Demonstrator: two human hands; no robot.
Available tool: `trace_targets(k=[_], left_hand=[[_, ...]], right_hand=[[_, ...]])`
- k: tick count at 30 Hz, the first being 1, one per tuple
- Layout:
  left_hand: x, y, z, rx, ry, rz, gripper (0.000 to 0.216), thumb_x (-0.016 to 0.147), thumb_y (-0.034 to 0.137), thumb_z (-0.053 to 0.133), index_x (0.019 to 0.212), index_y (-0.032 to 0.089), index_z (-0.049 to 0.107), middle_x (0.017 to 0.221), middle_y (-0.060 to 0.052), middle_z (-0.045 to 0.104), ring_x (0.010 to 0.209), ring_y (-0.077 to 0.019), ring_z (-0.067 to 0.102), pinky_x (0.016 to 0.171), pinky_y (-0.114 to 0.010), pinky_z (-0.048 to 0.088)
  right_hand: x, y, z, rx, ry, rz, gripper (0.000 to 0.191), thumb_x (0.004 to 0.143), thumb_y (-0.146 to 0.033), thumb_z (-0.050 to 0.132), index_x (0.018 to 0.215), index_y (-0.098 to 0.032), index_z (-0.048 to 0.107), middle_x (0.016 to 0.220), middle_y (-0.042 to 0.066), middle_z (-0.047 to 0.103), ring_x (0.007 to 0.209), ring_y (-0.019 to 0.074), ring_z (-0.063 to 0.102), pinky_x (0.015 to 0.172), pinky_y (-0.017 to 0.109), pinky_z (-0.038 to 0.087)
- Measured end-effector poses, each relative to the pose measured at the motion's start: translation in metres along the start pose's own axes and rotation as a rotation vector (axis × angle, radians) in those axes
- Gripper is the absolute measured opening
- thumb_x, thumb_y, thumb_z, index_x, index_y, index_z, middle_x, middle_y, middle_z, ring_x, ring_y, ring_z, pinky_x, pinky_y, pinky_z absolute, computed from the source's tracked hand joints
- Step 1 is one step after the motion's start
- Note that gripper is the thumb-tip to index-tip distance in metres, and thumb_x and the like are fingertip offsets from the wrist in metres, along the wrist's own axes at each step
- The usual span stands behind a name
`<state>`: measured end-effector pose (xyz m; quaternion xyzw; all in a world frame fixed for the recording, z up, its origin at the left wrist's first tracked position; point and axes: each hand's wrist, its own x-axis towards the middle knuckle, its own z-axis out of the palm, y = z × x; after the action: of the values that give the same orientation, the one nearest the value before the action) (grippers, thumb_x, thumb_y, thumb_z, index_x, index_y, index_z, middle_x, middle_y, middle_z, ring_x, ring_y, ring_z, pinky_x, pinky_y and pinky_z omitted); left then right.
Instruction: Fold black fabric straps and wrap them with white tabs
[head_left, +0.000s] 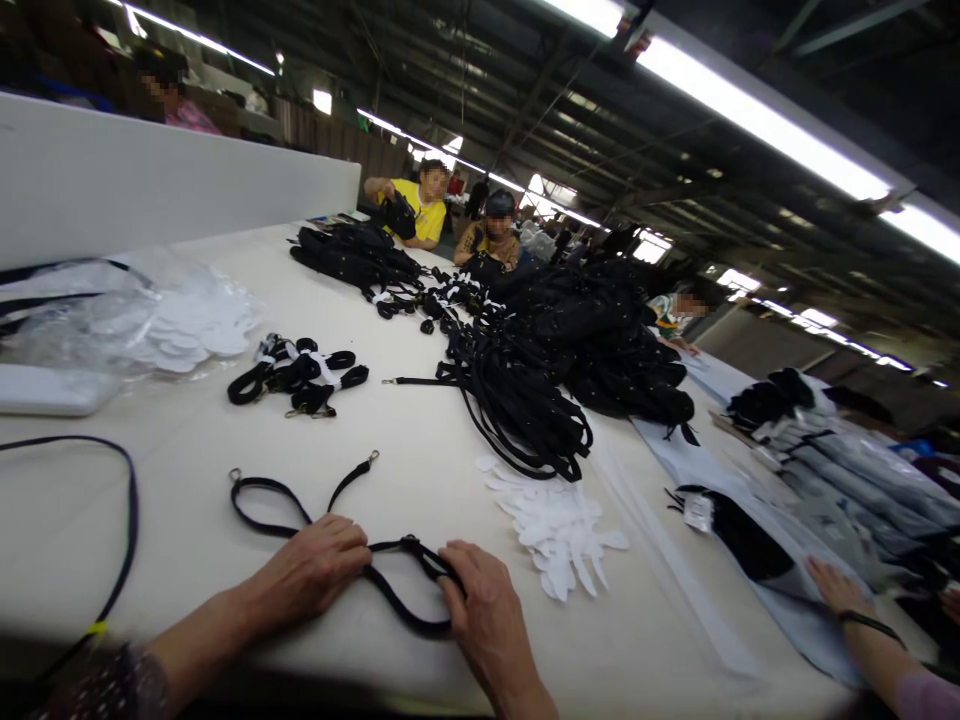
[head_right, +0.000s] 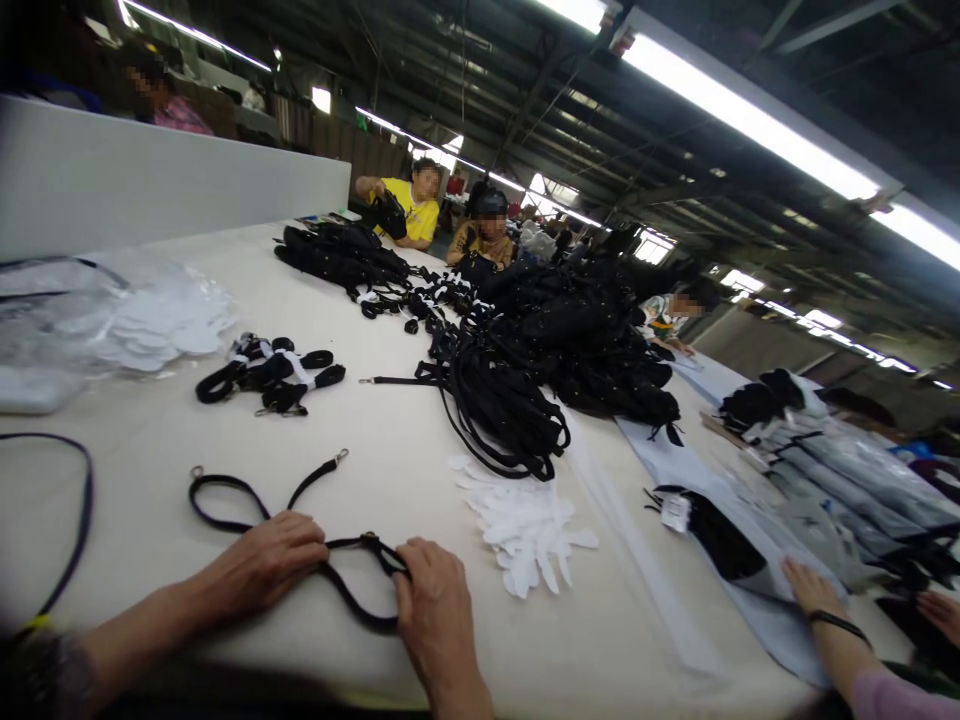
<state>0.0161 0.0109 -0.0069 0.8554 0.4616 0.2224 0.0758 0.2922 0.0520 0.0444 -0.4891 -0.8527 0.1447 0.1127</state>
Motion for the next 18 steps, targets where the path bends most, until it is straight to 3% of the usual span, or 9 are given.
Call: trace_targets(k=[3, 6, 9, 11, 15, 18], left_hand=[[0.001, 0.001, 0.003, 0.013, 0.018, -0.016, 0.019, 0.096, 0.012, 0.047, 0.099, 0.022, 0.062, 0.094, -0.003, 0.065, 0.083, -0.0191, 0.056, 0.074, -0.034, 0.043], [0.001, 0.002, 0.002, 0.011, 0.028, -0.017, 0.017, 0.093, 0.011, 0.049, 0.097, 0.022, 0.062, 0.092, -0.002, 0.064, 0.082, -0.0193, 0.055, 0.074, -0.034, 0.043], [-0.001, 0.002, -0.003, 0.002, 0.023, -0.022, 0.015, 0.093, 0.012, 0.050, 0.096, 0.022, 0.061, 0.094, -0.003, 0.065, 0.084, -0.0193, 0.056, 0.076, -0.035, 0.043], [-0.004, -0.001, -0.007, 0.005, 0.035, -0.034, 0.017, 0.094, 0.012, 0.049, 0.098, 0.022, 0.063, 0.094, -0.003, 0.065, 0.085, -0.0190, 0.057, 0.077, -0.035, 0.043], [-0.011, -0.012, -0.014, 0.032, 0.044, -0.024, 0.019, 0.096, 0.016, 0.050, 0.106, 0.025, 0.063, 0.099, -0.003, 0.067, 0.086, -0.0188, 0.058, 0.078, -0.035, 0.043], [-0.017, -0.024, -0.022, 0.063, 0.023, -0.008, 0.019, 0.096, 0.018, 0.050, 0.108, 0.026, 0.063, 0.102, -0.003, 0.068, 0.089, -0.0189, 0.060, 0.080, -0.035, 0.043]], right_hand=[[0.012, -0.025, 0.010, 0.031, 0.007, -0.173, 0.056, 0.082, -0.025, 0.069, 0.136, -0.029, 0.055, 0.149, 0.008, 0.051, 0.137, 0.0285, 0.046, 0.116, 0.050, 0.033], [0.025, -0.050, 0.023, 0.049, -0.064, -0.244, 0.066, 0.076, -0.028, 0.076, 0.137, -0.030, 0.051, 0.147, 0.008, 0.054, 0.138, 0.0303, 0.045, 0.118, 0.056, 0.028], [0.033, -0.060, 0.035, 0.043, -0.073, -0.230, 0.040, 0.081, -0.022, 0.070, 0.119, -0.030, 0.059, 0.120, 0.002, 0.068, 0.122, 0.0250, 0.057, 0.116, 0.054, 0.029], [0.035, -0.055, 0.043, 0.018, -0.041, -0.220, 0.023, 0.086, -0.017, 0.063, 0.105, -0.029, 0.062, 0.104, 0.000, 0.070, 0.107, 0.0211, 0.061, 0.114, 0.050, 0.031], [0.033, -0.031, 0.059, 0.006, 0.062, -0.255, 0.021, 0.088, -0.013, 0.058, 0.099, -0.030, 0.064, 0.097, -0.002, 0.069, 0.096, 0.0184, 0.062, 0.109, 0.044, 0.034], [0.032, -0.016, 0.066, 0.002, 0.102, -0.263, 0.020, 0.088, -0.014, 0.059, 0.098, -0.030, 0.065, 0.096, -0.001, 0.069, 0.094, 0.0184, 0.061, 0.096, 0.036, 0.042]])
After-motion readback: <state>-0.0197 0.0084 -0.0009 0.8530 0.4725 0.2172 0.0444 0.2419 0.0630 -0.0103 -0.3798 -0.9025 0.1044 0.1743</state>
